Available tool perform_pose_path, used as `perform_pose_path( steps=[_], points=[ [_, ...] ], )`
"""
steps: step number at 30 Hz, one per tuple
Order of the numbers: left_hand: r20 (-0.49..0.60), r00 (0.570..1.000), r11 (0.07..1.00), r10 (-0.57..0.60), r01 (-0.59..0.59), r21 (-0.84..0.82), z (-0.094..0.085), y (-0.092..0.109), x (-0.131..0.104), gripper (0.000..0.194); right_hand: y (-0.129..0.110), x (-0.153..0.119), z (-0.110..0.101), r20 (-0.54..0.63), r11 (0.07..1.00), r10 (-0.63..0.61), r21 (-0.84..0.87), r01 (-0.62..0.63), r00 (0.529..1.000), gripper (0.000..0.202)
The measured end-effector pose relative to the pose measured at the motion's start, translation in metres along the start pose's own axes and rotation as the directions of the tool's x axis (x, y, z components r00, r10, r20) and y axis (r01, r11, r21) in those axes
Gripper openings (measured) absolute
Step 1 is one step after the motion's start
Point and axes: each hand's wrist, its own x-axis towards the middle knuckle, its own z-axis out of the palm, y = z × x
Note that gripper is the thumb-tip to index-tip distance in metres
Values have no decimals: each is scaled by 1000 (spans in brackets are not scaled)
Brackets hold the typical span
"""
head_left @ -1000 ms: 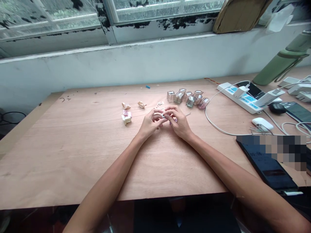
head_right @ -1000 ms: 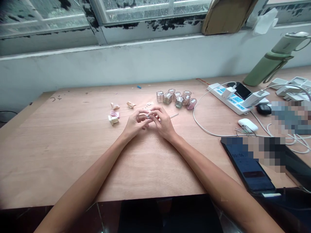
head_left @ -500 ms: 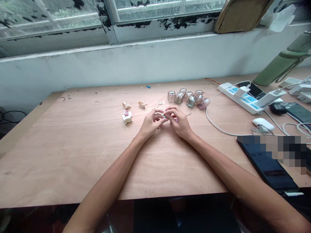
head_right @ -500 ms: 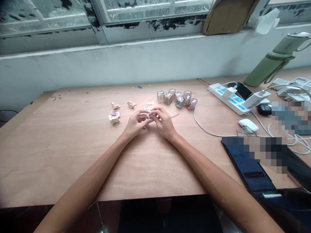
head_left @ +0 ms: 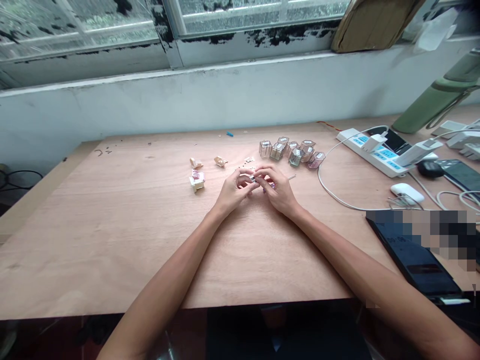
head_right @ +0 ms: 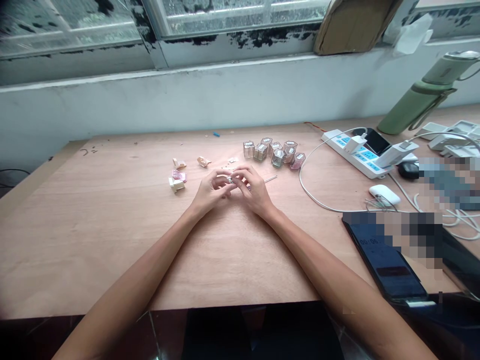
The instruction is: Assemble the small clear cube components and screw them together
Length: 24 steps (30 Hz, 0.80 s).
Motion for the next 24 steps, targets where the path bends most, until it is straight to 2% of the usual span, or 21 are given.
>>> perform_pose_path(
  steps=[19, 21, 24],
  points=[
    [4, 1000, 999, -20, 20, 31, 2, 7, -1, 39, 1, -1, 1, -13, 995, 86, 47, -85, 996, 24],
    [0, 1000, 999, -19, 19, 26, 1, 6, -1, 38, 1, 0, -4, -19, 994, 106, 25, -105, 994, 27],
    [-21, 999, 999, -28, 29, 38, 1, 5, -1, 37, 4, 3, -22, -26, 993, 77, -83, -79, 997, 30]
  ],
)
